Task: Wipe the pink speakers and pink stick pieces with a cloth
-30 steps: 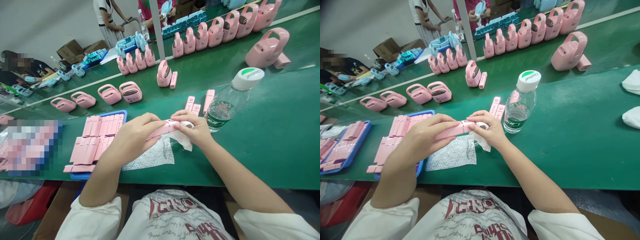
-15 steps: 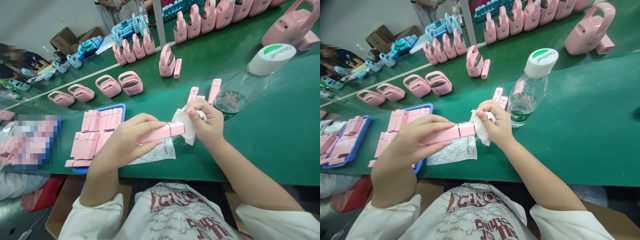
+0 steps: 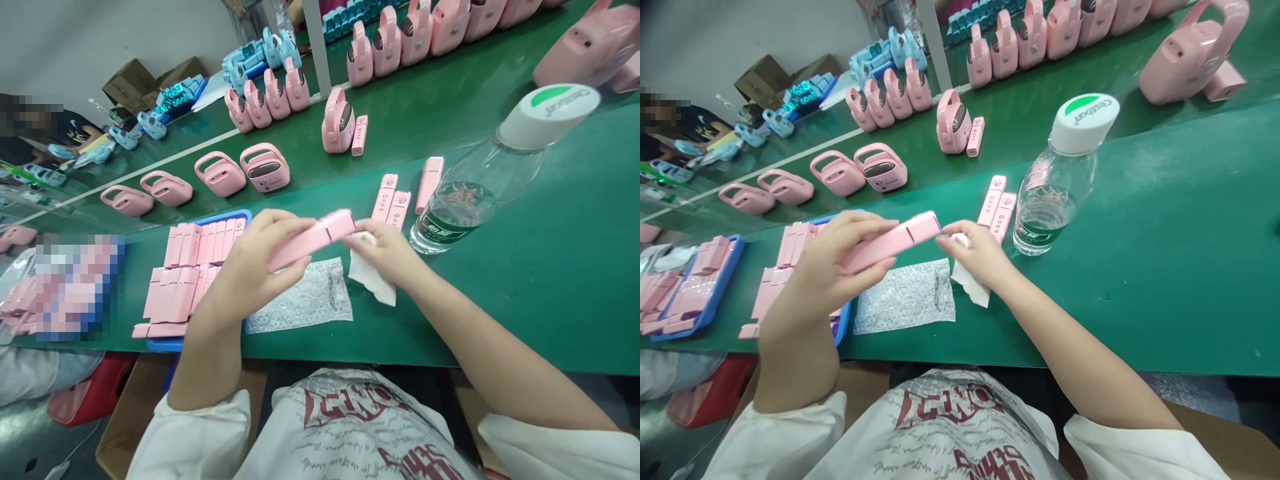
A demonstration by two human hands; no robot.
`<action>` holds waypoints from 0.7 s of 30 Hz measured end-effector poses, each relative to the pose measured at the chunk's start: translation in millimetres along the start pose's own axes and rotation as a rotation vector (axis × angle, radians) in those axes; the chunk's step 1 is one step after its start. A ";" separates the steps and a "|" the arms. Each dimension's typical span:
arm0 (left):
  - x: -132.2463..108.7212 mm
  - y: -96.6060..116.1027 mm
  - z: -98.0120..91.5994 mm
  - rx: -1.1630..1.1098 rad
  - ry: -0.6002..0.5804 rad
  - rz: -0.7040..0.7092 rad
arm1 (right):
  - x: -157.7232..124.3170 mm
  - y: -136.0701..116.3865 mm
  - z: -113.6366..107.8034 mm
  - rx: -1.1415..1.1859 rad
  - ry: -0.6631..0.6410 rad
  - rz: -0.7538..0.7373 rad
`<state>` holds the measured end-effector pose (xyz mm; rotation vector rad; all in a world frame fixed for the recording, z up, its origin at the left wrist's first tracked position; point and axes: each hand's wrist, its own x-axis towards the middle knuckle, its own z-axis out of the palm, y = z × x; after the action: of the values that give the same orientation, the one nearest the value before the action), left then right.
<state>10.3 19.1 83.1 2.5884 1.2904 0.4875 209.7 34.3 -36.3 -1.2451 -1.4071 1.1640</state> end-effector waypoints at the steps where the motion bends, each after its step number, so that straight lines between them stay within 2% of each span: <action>1: 9.4 -3.3 5.5 -0.005 0.018 -0.004 | -0.2 0.7 2.8 -0.103 -0.107 0.034; 4: 49.3 -7.2 36.3 -0.050 -0.019 -0.014 | -6.3 0.5 12.8 -0.265 -0.480 0.032; 6: 80.4 -4.2 66.3 -0.092 -0.102 -0.032 | -11.9 1.8 19.4 -0.257 -0.657 -0.013; 8: 109.0 0.5 98.4 -0.093 -0.180 -0.048 | -15.8 5.4 24.6 -0.234 -0.715 -0.065; 10: 130.6 4.2 126.5 -0.056 -0.205 -0.080 | -16.9 9.9 28.0 -0.231 -0.710 -0.106; 13: 145.5 8.1 152.1 -0.020 -0.203 -0.100 | -15.4 14.4 30.0 -0.240 -0.697 -0.150; 15: 146.7 10.4 155.9 -0.018 -0.217 -0.081 | -14.2 14.8 29.9 -0.241 -0.683 -0.166; 17: 146.4 9.5 149.6 0.000 -0.223 -0.028 | -13.2 14.0 28.6 -0.243 -0.668 -0.168; 19: 148.8 0.1 134.7 0.076 -0.187 -0.019 | -12.2 12.9 26.2 -0.247 -0.642 -0.154; 21: 154.5 -22.0 113.2 0.187 -0.102 -0.104 | -11.2 13.1 22.9 -0.247 -0.606 -0.146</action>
<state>124.1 151.9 2.0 2.6369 1.4903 0.2227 190.1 21.9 -53.1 -0.9617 -2.1043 1.3574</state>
